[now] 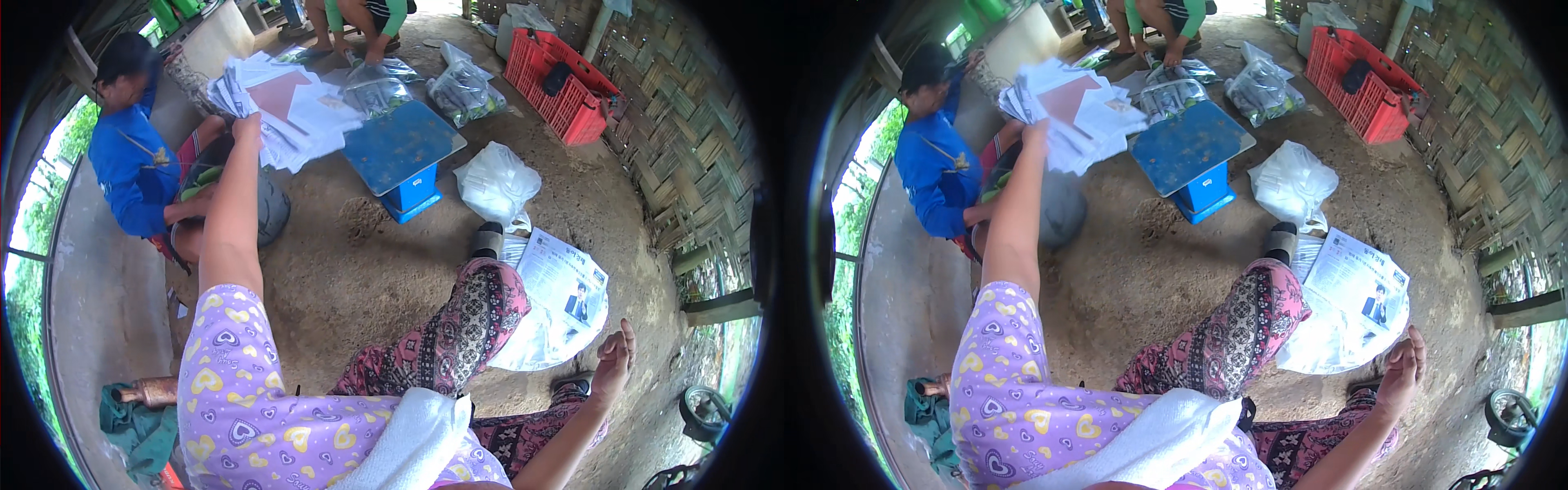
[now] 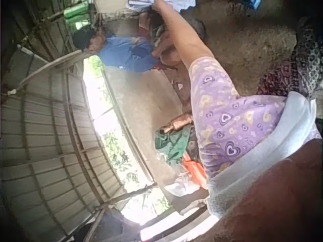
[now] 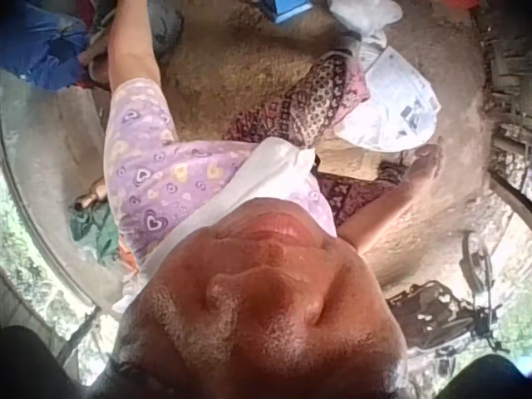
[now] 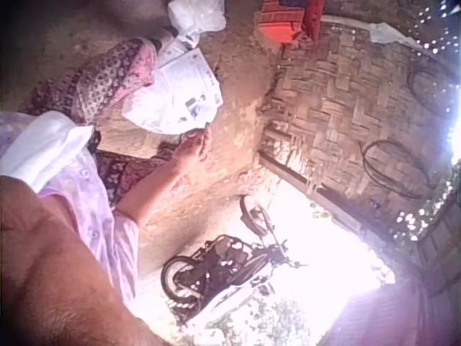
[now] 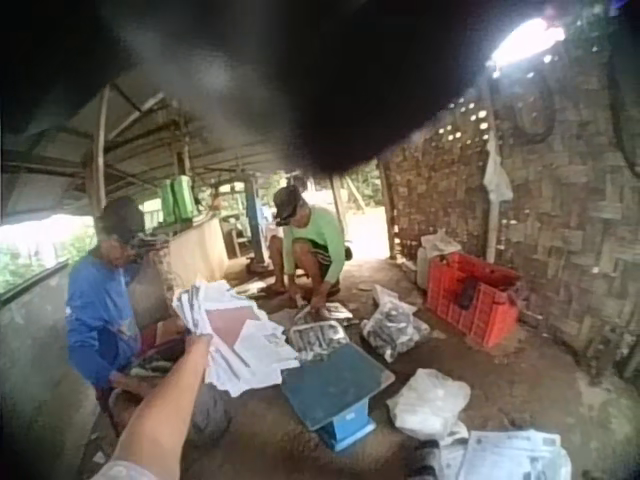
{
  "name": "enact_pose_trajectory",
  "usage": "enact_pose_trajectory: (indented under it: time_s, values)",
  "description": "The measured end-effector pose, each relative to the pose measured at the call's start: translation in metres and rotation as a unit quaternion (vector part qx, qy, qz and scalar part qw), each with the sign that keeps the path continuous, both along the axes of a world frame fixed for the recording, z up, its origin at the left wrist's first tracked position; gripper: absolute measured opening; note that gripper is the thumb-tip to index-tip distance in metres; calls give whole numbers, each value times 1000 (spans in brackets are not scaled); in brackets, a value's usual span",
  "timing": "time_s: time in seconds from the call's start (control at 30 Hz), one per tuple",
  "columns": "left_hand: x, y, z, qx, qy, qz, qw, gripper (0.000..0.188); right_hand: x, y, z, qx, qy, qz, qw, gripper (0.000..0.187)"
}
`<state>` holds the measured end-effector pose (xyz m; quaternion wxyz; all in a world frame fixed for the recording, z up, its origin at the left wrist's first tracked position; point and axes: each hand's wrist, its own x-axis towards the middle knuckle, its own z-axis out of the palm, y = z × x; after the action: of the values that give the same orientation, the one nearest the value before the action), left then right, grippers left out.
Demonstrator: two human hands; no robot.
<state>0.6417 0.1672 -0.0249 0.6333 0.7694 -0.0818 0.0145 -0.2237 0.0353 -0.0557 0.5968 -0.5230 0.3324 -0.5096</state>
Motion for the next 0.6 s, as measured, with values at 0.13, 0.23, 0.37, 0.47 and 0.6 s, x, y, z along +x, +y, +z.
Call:
enact_pose_trajectory:
  time_s: [0.13, 0.23, 0.37, 0.47, 0.6]
  values:
    - [-26, -47, 2, -181, 107, 26, 977, 44, 3, -1, -1, 7, 9, -8, 1000, 40]
    - [-38, -59, 3, -256, 172, -8, 951, 45, 9, -1, -1, 21, 17, -21, 999, 36]
    - [-45, -68, 5, -266, 176, 22, 947, 40, 13, -1, 1, 40, 19, -32, 998, 31]
    - [-47, -74, -3, -260, 165, 13, 951, 39, 10, 0, 3, 35, 26, -29, 999, 32]
    - [-27, -75, -12, -293, 186, 13, 938, 38, 9, 0, 4, 30, 33, -18, 999, 32]
